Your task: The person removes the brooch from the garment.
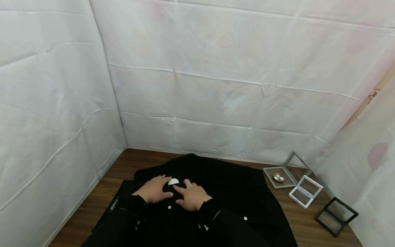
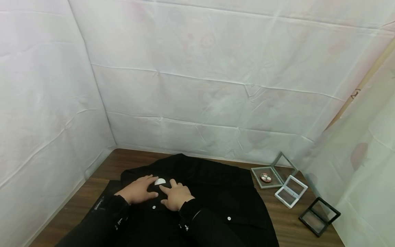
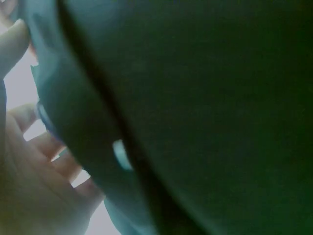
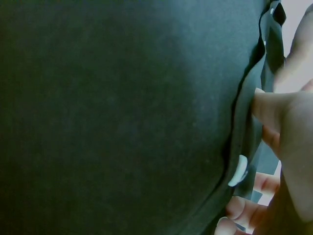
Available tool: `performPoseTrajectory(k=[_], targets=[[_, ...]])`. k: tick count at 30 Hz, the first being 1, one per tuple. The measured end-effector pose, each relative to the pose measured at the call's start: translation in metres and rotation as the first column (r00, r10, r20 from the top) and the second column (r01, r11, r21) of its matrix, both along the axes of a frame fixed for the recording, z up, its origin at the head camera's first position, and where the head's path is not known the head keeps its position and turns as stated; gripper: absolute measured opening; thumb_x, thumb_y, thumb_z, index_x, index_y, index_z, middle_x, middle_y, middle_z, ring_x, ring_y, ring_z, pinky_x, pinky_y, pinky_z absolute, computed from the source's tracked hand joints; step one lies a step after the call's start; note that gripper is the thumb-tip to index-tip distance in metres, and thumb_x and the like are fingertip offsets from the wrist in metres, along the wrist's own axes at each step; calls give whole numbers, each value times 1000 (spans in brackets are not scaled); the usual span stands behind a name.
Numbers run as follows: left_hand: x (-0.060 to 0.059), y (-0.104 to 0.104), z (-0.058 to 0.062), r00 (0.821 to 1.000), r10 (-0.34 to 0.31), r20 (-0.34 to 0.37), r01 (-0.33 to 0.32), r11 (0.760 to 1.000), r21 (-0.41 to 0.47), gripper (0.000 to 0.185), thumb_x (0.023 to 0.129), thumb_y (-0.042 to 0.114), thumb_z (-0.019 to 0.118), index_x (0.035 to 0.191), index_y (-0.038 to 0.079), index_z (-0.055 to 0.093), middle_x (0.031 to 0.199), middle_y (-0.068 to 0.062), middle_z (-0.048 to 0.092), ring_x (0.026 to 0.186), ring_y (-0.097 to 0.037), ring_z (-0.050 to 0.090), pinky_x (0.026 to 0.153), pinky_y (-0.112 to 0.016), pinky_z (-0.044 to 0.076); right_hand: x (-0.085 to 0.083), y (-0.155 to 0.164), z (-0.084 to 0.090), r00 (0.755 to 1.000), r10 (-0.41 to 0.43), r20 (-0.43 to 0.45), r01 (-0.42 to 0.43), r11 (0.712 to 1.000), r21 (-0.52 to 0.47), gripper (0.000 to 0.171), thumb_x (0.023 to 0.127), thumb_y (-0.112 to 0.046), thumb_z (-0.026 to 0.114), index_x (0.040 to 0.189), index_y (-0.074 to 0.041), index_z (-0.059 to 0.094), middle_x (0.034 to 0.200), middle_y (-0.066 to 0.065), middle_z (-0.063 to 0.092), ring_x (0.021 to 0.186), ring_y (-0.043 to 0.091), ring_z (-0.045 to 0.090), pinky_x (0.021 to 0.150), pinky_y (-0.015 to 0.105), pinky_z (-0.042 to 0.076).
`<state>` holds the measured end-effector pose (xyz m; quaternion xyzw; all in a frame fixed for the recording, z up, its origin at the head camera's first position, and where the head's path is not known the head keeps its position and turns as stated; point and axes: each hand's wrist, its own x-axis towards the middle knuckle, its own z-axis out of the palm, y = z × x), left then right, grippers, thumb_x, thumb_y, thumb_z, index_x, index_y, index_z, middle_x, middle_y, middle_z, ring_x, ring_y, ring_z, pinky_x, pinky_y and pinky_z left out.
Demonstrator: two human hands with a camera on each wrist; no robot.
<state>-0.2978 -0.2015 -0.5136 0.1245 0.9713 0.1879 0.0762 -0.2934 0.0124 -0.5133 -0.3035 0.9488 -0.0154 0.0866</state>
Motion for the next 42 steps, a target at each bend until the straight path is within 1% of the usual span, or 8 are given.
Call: performPoseTrajectory(k=[8, 12, 17, 21, 24, 31, 36, 42], targets=[[-12, 6, 10, 988, 71, -134, -64, 997, 50, 39, 100, 28, 69, 131, 5, 67, 131, -16, 66, 122, -37, 61, 102, -57, 48, -1, -1, -4, 1000, -15, -9, 15, 1000, 4, 61, 101, -59, 56, 158, -45, 38, 154, 7, 40, 119, 26, 57, 86, 37, 53], [-18, 9, 8, 987, 109, -114, -99, 991, 91, 32, 99, 21, 69, 126, 4, 68, 116, -12, 69, 102, -28, 67, 90, -50, 55, 0, -1, -4, 1000, -21, -9, 21, 1000, 4, 61, 101, -60, 56, 157, -45, 39, 154, 7, 40, 118, 26, 57, 84, 37, 52], [-24, 13, 3, 990, 133, -38, -127, 983, 134, 28, 100, 17, 68, 123, 1, 69, 101, -6, 67, 80, -15, 62, 76, -41, 55, 2, -1, -4, 1000, -20, -4, 20, 1000, 0, 61, 101, -60, 55, 157, -45, 39, 152, 6, 41, 116, 25, 57, 83, 36, 51], [-27, 18, 3, 990, 142, -17, -138, 978, 154, 23, 100, 16, 68, 116, 0, 70, 97, -6, 68, 78, -15, 62, 77, -41, 55, 2, 0, -3, 1000, -16, -10, 16, 1000, 0, 60, 101, -60, 54, 158, -45, 38, 151, 5, 41, 115, 23, 56, 82, 35, 50], [-29, 20, 3, 989, 145, -31, -139, 980, 145, 18, 99, 15, 69, 111, 1, 71, 94, -5, 68, 76, -15, 61, 77, -41, 55, 2, 1, -2, 1000, -11, -14, 11, 1000, 2, 60, 102, -60, 54, 158, -44, 38, 152, 6, 41, 115, 23, 56, 83, 36, 51], [-29, 23, 0, 984, 177, -28, -170, 971, 166, 5, 96, 10, 71, 96, 6, 68, 83, -2, 63, 68, -16, 57, 69, -37, 51, 3, 0, -3, 1000, -13, -12, 13, 1000, 3, 60, 102, -60, 54, 158, -45, 37, 155, 6, 40, 120, 25, 55, 87, 39, 52], [-31, 21, -3, 979, 205, -24, -196, 960, 199, 8, 96, 8, 69, 89, 8, 67, 78, -2, 61, 66, -17, 55, 65, -35, 48, 2, -1, -5, 1000, -14, -21, 14, 1000, 7, 60, 102, -59, 54, 158, -45, 37, 154, 6, 40, 120, 25, 55, 86, 37, 51], [-34, 20, -5, 976, 214, -34, -203, 958, 202, 11, 96, 8, 69, 85, 9, 66, 76, -1, 60, 64, -17, 55, 64, -35, 47, 0, -1, -8, 1000, -6, -30, 6, 1000, 3, 59, 103, -59, 51, 158, -43, 38, 156, 7, 39, 125, 27, 54, 92, 40, 52]])
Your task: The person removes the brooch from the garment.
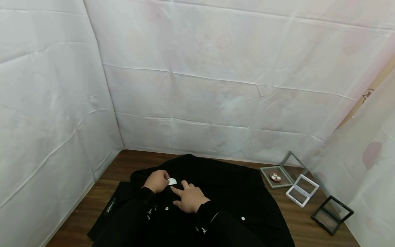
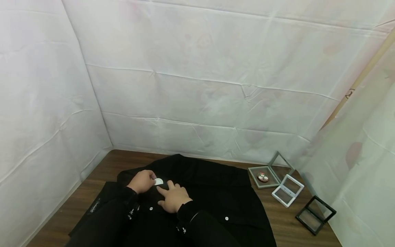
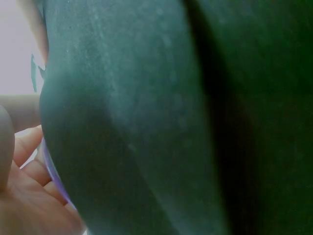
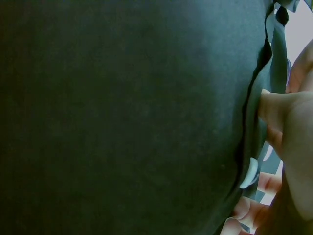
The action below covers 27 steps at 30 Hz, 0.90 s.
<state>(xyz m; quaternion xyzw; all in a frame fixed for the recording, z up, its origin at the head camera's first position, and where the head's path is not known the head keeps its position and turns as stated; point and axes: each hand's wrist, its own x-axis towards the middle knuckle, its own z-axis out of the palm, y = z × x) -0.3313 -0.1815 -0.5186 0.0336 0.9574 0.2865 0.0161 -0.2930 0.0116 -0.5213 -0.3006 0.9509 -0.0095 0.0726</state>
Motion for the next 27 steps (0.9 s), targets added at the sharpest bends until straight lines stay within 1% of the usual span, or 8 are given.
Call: performPoseTrajectory(k=[8, 13, 18, 20, 23, 27], targets=[[1, -2, 7, 1000, 16, 10, -16, 1000, 0, 13, 96, 8, 68, 83, 10, 65, 75, -2, 60, 65, -18, 55, 63, -35, 47, 3, 0, 3, 1000, -8, -3, 7, 1000, -6, 59, 103, -59, 53, 158, -44, 38, 155, 6, 40, 125, 26, 54, 93, 41, 51], [2, -7, 8, 999, 27, 18, -27, 999, -22, 13, 97, 9, 68, 84, 10, 64, 76, -2, 59, 65, -18, 55, 62, -34, 47, 4, 0, 5, 1000, -7, -2, 7, 1000, -7, 59, 103, -58, 53, 158, -44, 38, 155, 5, 40, 124, 25, 54, 93, 40, 51], [4, -14, 11, 1000, 29, 7, -29, 999, -37, 12, 95, 8, 69, 85, 10, 65, 76, -2, 60, 65, -18, 55, 63, -35, 48, 4, 0, 8, 1000, 1, 1, -1, 1000, -13, 59, 103, -57, 53, 158, -43, 38, 154, 6, 40, 123, 25, 54, 94, 41, 51], [5, -16, 11, 1000, 24, 5, -24, 999, -27, 10, 95, 7, 68, 86, 9, 65, 75, -2, 59, 64, -18, 55, 62, -35, 47, 5, 1, 8, 1000, 1, 6, -1, 1000, -18, 59, 103, -57, 53, 158, -43, 38, 154, 6, 40, 123, 25, 53, 94, 41, 50], [6, -20, 11, 999, 28, 46, -29, 999, 32, 8, 96, 6, 66, 88, 8, 65, 72, -4, 59, 59, -18, 56, 56, -33, 47, 6, 2, 9, 1000, -2, 12, 2, 1000, -22, 58, 103, -57, 53, 158, -43, 38, 155, 5, 40, 124, 25, 53, 95, 41, 50], [6, -23, 9, 995, 30, 96, -41, 992, 117, 6, 98, 6, 64, 93, 6, 64, 67, -6, 59, 50, -18, 54, 47, -31, 45, 8, 2, 10, 1000, -8, 12, 9, 1000, -23, 58, 103, -56, 54, 158, -43, 39, 155, 5, 40, 124, 25, 53, 95, 40, 50]])
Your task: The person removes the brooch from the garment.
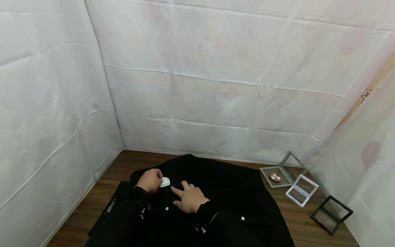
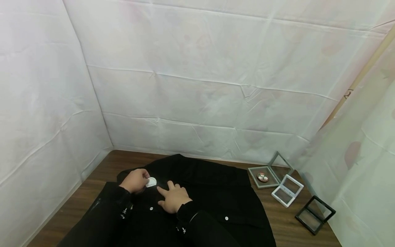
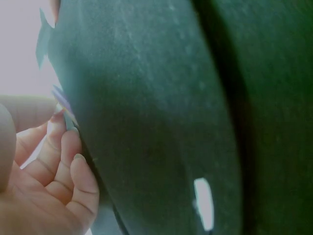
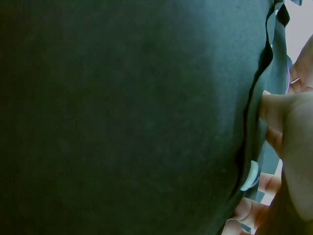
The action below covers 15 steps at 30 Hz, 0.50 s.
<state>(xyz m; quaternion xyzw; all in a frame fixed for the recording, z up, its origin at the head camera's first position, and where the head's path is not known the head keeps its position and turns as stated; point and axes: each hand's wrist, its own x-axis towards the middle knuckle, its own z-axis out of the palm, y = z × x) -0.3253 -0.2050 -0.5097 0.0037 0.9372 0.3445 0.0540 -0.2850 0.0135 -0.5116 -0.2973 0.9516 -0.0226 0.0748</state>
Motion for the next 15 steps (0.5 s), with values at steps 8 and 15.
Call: performPoseTrajectory(k=[8, 15], targets=[[-3, -3, 2, 1000, -4, -30, 3, 1000, -27, 6, 98, 7, 66, 92, 8, 64, 74, -5, 60, 56, -17, 57, 52, -32, 48, -1, -1, -2, 1000, -7, -12, 7, 1000, 9, 58, 103, -57, 53, 158, -43, 39, 155, 6, 40, 125, 25, 53, 95, 41, 50], [-2, -3, 9, 993, -1, -115, -5, 998, -56, 5, 96, 10, 70, 93, 9, 66, 81, -3, 61, 71, -18, 58, 66, -37, 50, -2, -2, -3, 1000, -5, -8, 5, 1000, 18, 58, 103, -58, 53, 157, -45, 40, 154, 5, 40, 124, 24, 53, 95, 40, 50]])
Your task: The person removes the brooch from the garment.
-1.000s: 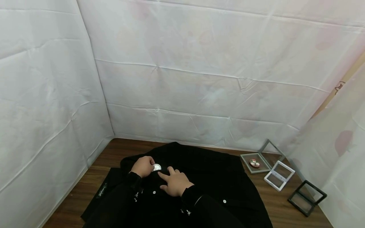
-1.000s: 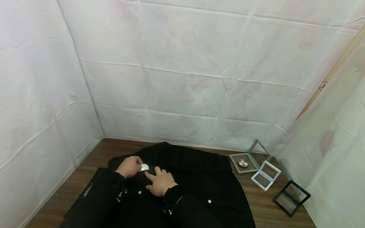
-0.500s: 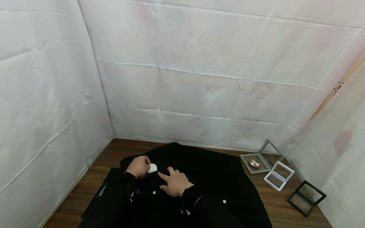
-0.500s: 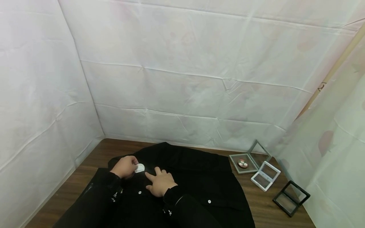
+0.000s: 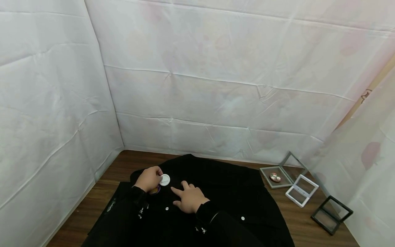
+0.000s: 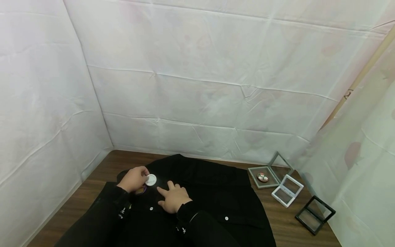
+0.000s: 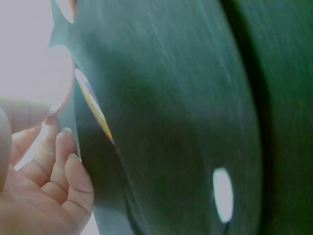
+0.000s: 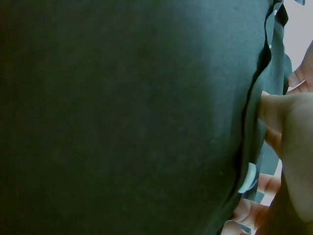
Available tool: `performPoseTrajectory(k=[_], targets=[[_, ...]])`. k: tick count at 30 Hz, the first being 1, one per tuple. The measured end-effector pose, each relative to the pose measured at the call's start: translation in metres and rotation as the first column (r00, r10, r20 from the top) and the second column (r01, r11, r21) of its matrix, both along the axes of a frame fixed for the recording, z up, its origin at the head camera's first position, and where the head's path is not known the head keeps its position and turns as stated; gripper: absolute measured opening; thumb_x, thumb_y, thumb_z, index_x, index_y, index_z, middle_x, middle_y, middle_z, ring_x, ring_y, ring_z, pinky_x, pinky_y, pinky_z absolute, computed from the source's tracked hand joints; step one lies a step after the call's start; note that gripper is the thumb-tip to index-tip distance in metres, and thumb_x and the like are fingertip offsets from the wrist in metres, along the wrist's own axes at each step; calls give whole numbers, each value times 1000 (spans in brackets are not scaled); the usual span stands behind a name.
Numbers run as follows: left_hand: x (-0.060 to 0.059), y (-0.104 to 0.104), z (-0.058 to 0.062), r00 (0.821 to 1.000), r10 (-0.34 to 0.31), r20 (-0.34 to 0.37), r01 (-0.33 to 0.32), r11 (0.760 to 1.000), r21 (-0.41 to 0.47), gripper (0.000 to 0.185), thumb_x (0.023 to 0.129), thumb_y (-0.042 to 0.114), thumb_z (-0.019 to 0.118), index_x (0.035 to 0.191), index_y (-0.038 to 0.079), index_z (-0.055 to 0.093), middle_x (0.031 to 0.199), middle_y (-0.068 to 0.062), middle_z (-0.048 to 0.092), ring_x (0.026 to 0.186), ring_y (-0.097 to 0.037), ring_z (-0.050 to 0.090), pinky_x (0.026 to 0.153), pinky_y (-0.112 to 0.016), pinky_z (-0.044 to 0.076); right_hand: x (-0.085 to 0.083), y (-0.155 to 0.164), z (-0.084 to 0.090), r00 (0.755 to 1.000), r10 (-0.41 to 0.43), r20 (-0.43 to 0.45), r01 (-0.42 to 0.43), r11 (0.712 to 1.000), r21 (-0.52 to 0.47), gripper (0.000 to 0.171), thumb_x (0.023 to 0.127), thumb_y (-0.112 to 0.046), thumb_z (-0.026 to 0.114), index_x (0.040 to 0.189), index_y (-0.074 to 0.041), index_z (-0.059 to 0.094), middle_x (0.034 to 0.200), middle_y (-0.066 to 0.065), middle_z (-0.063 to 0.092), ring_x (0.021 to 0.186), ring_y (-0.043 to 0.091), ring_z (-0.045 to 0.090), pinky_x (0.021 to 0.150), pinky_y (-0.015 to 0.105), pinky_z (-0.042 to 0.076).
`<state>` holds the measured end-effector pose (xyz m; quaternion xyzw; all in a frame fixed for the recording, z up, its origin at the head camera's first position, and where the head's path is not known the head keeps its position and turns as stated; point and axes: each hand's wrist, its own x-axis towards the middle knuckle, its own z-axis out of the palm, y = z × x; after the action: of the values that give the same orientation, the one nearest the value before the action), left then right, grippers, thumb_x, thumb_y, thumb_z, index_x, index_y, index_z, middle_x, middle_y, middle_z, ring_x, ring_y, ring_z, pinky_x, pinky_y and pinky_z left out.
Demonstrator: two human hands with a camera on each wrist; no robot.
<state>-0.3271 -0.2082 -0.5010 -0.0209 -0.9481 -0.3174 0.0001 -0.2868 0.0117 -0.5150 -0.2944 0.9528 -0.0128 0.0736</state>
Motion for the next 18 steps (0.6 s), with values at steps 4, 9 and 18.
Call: performPoseTrajectory(k=[4, 9, 18], targets=[[2, -1, 2, 1000, 12, -16, -11, 998, 60, 5, 98, 11, 68, 96, 8, 65, 80, -3, 60, 68, -18, 57, 64, -35, 48, -2, -1, -2, 1000, 2, 6, -2, 1000, -9, 57, 103, -57, 53, 157, -44, 40, 154, 5, 41, 125, 25, 53, 96, 41, 50], [4, 0, 2, 999, 37, -38, -33, 993, 112, 6, 100, 13, 66, 99, 7, 65, 81, -4, 60, 67, -17, 57, 64, -35, 47, -6, -1, -11, 1000, 6, -3, -6, 1000, -15, 56, 104, -58, 51, 157, -44, 40, 154, 5, 40, 126, 25, 52, 97, 42, 50], [7, 14, 7, 996, 51, -71, -39, 988, 153, 4, 98, 14, 69, 99, 11, 66, 87, -2, 63, 75, -16, 59, 70, -37, 50, -7, 9, 2, 997, -27, 77, 42, 977, -210, 59, 101, -58, 57, 154, -34, 50, 148, 8, 48, 107, 21, 64, 80, 35, 54]])
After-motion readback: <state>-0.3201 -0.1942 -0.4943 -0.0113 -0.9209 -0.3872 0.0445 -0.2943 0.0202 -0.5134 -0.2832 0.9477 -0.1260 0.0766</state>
